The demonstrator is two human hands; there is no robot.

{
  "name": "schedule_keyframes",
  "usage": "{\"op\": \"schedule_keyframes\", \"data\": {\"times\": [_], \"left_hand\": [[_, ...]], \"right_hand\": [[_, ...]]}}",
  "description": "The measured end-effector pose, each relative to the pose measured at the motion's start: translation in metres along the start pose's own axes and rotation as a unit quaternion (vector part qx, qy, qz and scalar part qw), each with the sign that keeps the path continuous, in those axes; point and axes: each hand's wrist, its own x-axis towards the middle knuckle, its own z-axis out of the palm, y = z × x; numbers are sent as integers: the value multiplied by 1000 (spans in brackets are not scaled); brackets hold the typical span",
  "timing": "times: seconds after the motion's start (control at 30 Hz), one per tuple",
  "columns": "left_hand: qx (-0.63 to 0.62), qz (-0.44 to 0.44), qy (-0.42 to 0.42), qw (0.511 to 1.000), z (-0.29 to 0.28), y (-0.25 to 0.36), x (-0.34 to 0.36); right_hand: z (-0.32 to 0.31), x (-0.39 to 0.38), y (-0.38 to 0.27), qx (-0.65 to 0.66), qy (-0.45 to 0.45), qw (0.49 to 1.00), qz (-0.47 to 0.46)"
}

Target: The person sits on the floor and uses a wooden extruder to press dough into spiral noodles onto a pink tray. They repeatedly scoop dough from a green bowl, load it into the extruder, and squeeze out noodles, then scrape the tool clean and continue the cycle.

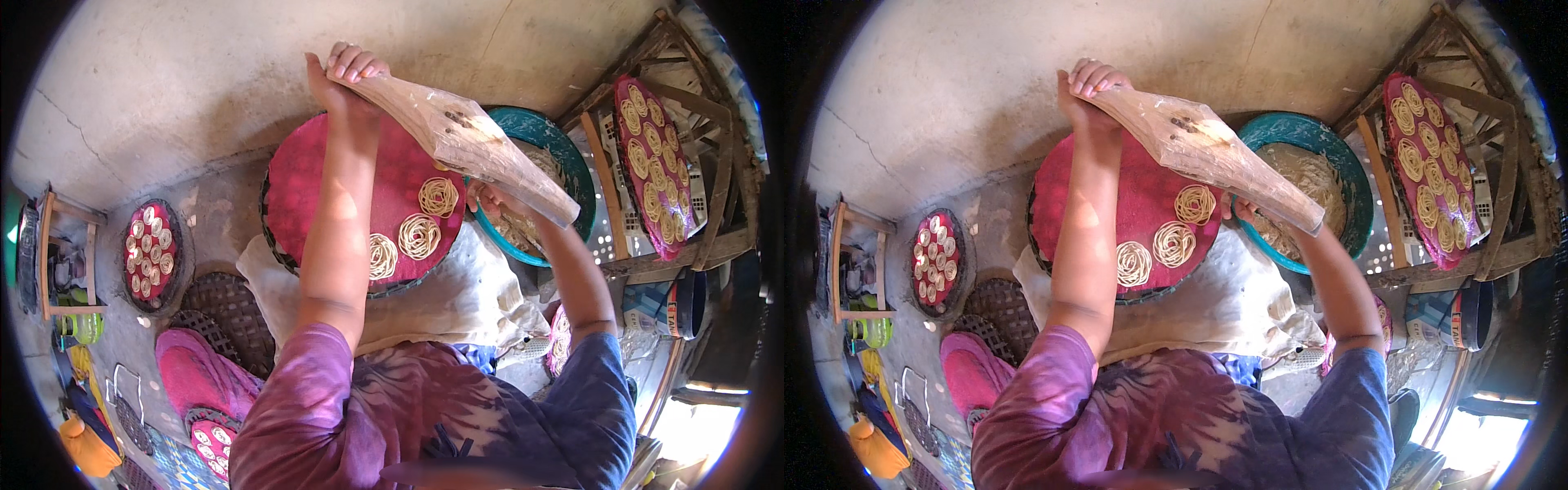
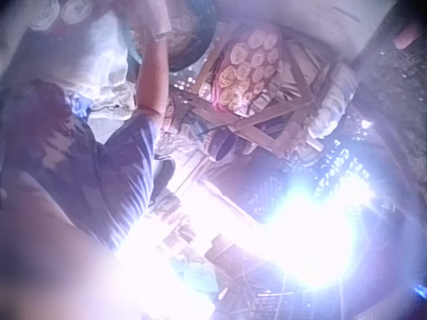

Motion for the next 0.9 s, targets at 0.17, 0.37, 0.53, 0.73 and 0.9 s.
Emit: {"op": "schedule_keyframes", "data": {"times": [0.17, 0.37, 0.53, 0.73, 0.9], "left_hand": [[233, 52, 144, 960, 0, 1, 19], [163, 86, 391, 902, -50, -3, 21], [247, 92, 297, 918, -39, 12, 33], [193, 113, 312, 923, -31, -4, 32], [208, 101, 290, 929, -18, 13, 37]], "right_hand": [[-32, -21, -56, -63, -16, 986, 151], [-31, 5, -48, -286, 127, 925, 214], [-20, 6, -61, -257, 120, 942, 180], [-27, 1, -81, -303, 158, 925, 168], [-20, 10, -74, -267, 148, 943, 135]]}}
